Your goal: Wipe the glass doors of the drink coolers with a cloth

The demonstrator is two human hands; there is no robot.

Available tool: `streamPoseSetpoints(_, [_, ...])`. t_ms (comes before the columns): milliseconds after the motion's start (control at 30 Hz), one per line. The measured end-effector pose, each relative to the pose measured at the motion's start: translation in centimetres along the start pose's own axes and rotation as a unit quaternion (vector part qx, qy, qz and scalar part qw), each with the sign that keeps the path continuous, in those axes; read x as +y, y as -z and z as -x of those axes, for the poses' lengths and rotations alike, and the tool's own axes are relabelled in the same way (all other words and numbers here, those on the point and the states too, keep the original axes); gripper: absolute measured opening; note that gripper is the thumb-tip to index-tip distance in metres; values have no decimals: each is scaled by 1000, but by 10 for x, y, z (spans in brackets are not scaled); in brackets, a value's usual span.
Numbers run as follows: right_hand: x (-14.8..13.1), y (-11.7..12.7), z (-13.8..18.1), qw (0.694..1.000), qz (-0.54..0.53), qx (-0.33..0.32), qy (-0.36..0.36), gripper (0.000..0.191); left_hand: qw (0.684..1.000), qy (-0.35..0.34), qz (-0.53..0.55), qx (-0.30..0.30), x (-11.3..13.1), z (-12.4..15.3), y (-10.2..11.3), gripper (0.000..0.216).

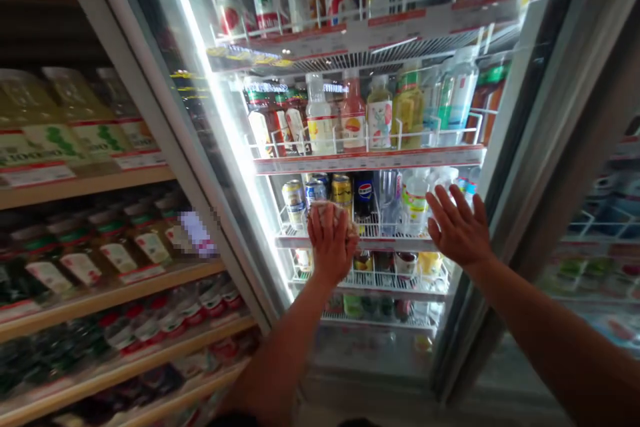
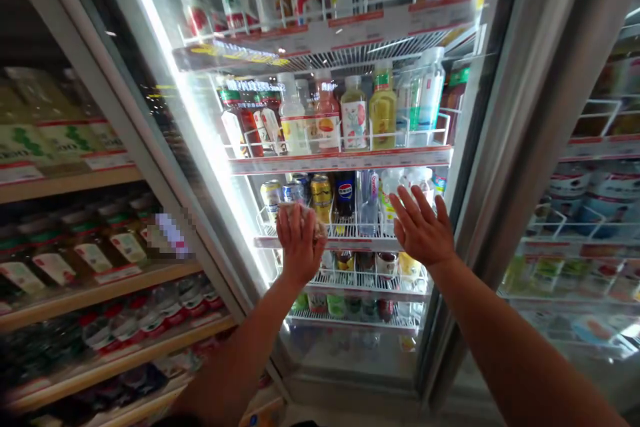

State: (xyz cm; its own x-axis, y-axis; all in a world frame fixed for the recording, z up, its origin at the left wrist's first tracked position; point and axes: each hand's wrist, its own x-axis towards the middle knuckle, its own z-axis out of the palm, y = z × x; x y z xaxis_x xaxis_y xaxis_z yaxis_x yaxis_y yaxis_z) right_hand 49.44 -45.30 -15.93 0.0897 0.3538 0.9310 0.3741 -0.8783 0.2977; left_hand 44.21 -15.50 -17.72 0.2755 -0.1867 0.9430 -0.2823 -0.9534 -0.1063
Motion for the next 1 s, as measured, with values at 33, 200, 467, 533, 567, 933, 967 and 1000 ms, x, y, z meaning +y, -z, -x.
streamPoseSetpoints(33, [0, 0, 1, 1000, -4, -2, -5, 65, 1000, -1, -6, 3, -3, -9, 2, 70])
streamPoseSetpoints(200, [0, 0, 1, 1000, -19, -13, -13, 71, 997, 44, -16, 58, -16, -71, 19, 65])
streamPoseSetpoints(467, [-1, 2, -2, 1000, -8, -12, -9, 72, 994, -99, 37, -15, 21, -21, -1, 85])
streamPoseSetpoints(533, [-1, 2, -2, 1000, 4, -10, -2, 71, 995, -90, 37, 12, 10, -39, 4, 85])
streamPoseSetpoints(567, [-1, 2, -3, 1000, 7, -6, 1, 71, 997, -65, 33, 33, 3, -53, 7, 83])
streamPoseSetpoints(933, [1, 2, -5, 1000, 16, -15, 10, 72, 994, -110, 26, 1, 26, -35, -9, 74])
streamPoseSetpoints(967, [1, 2, -5, 1000, 15, -18, 9, 72, 994, -104, 25, 8, 22, -43, -7, 72])
streamPoseSetpoints(1000, [1, 1, -5, 1000, 13, -20, 6, 72, 996, -84, 23, 23, 17, -56, -4, 71])
